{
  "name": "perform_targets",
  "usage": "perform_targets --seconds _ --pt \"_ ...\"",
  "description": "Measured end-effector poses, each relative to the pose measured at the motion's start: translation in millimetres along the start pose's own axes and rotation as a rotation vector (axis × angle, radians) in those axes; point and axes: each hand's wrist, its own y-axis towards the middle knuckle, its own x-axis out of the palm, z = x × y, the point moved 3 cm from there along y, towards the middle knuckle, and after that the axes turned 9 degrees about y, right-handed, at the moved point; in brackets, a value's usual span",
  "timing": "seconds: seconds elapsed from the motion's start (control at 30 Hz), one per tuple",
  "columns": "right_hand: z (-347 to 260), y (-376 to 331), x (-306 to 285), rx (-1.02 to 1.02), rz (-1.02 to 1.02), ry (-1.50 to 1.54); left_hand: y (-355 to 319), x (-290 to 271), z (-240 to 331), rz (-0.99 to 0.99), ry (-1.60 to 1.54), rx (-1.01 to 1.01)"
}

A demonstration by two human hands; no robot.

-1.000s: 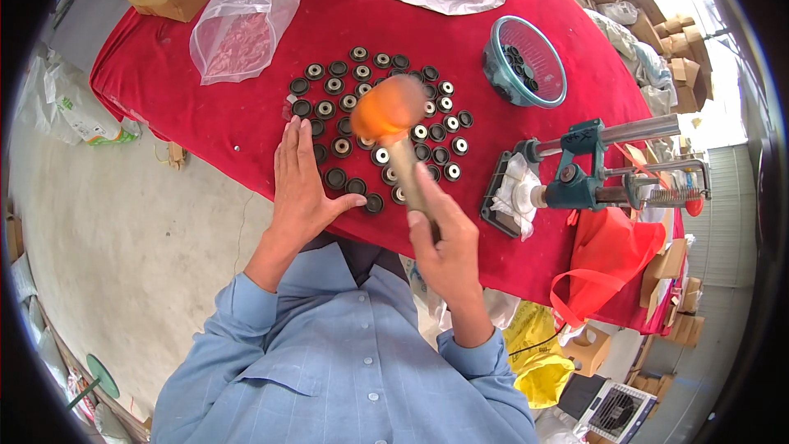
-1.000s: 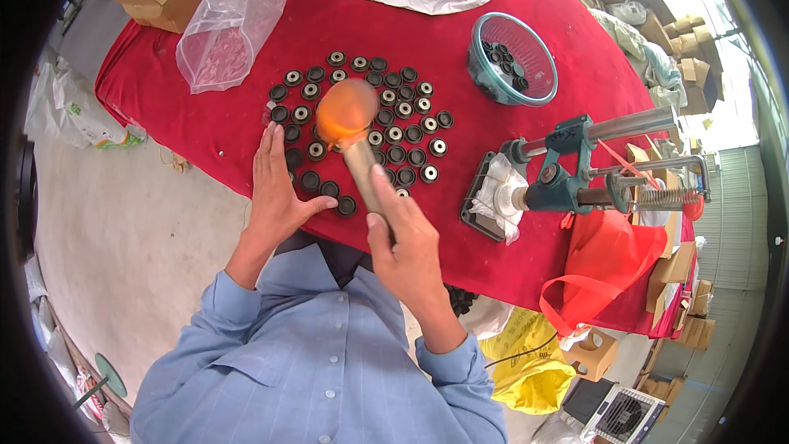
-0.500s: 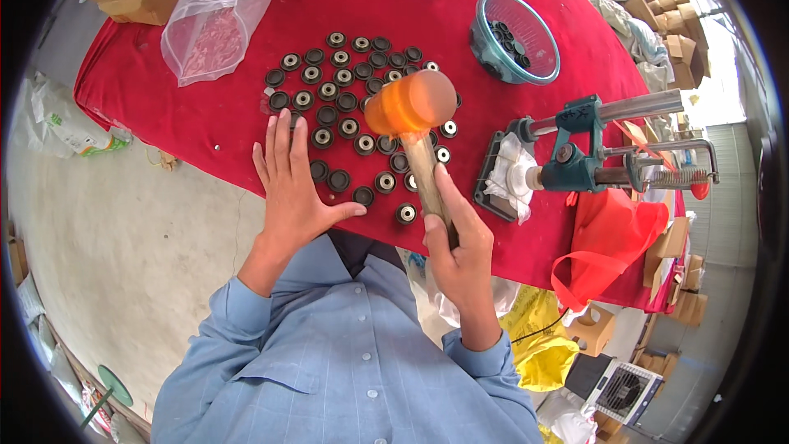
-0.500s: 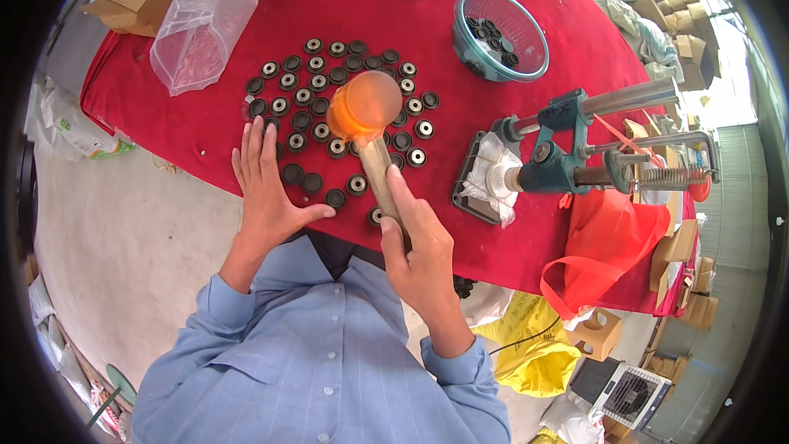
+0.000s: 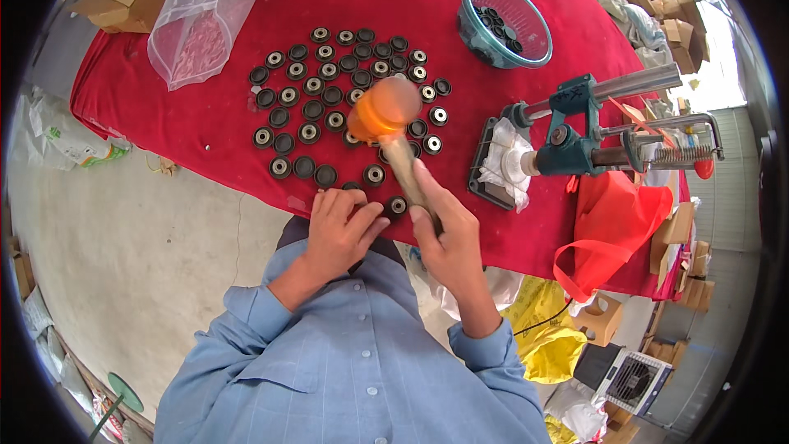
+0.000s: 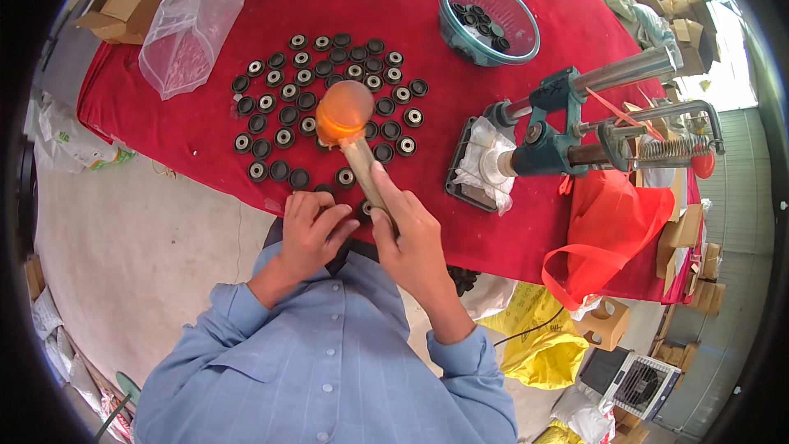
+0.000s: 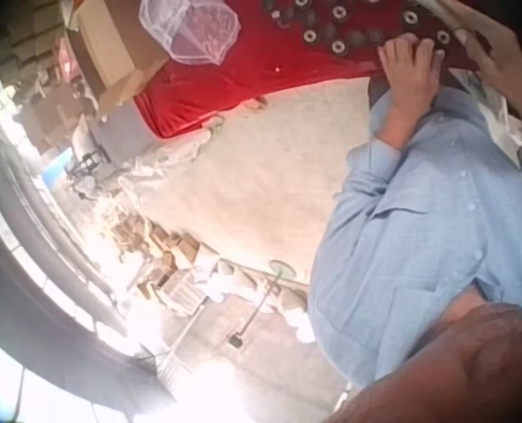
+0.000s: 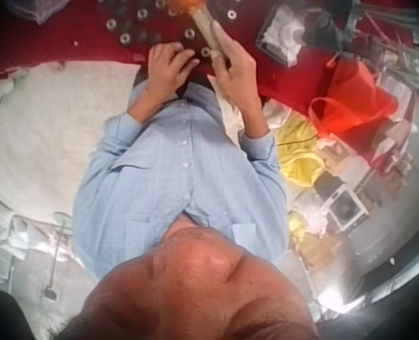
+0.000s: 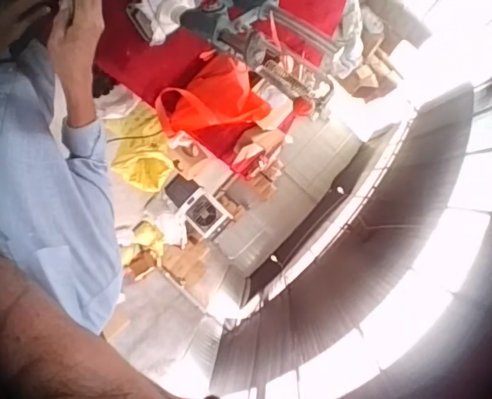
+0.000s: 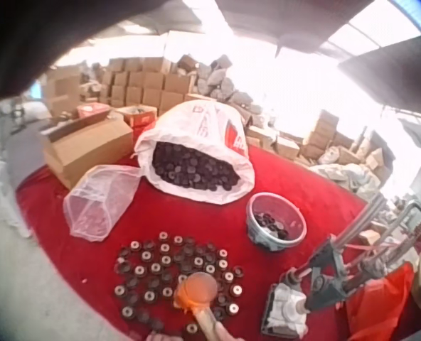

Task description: The person sorts small metal rings and dark circular discs on a red tablecloth, then uses a rubber mallet to tap the rings onto the discs. They arrange the assembled units into a grid pattern and finally use a manual press machine to process the items one by one.

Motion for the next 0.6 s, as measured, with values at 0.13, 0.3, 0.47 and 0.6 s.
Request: perform_targets --seconds 0.13,0.3,0.47,0.6 --pt "-29.4 -31.3 -20.1 0.047 0.012 0.012 -3.9 -0.7 -18.1 0.043 0.001 -0.038" --pt "-7.3 -54.5 -9.0 0.098 -0.032 -0.045 -1.5 3.1 -22.3 0.059 -0.051 -0.046" --pt "-19.3 -59.9 -26.0 0.137 0.019 0.038 -7.8 -4.6 -25.3 0.063 -0.05 -0.087" --pt "-34.3 -90.6 -41.9 0.044 0.013 -0.053 -2.3 -48.0 -36.1 0.123 0.157 -0.217"
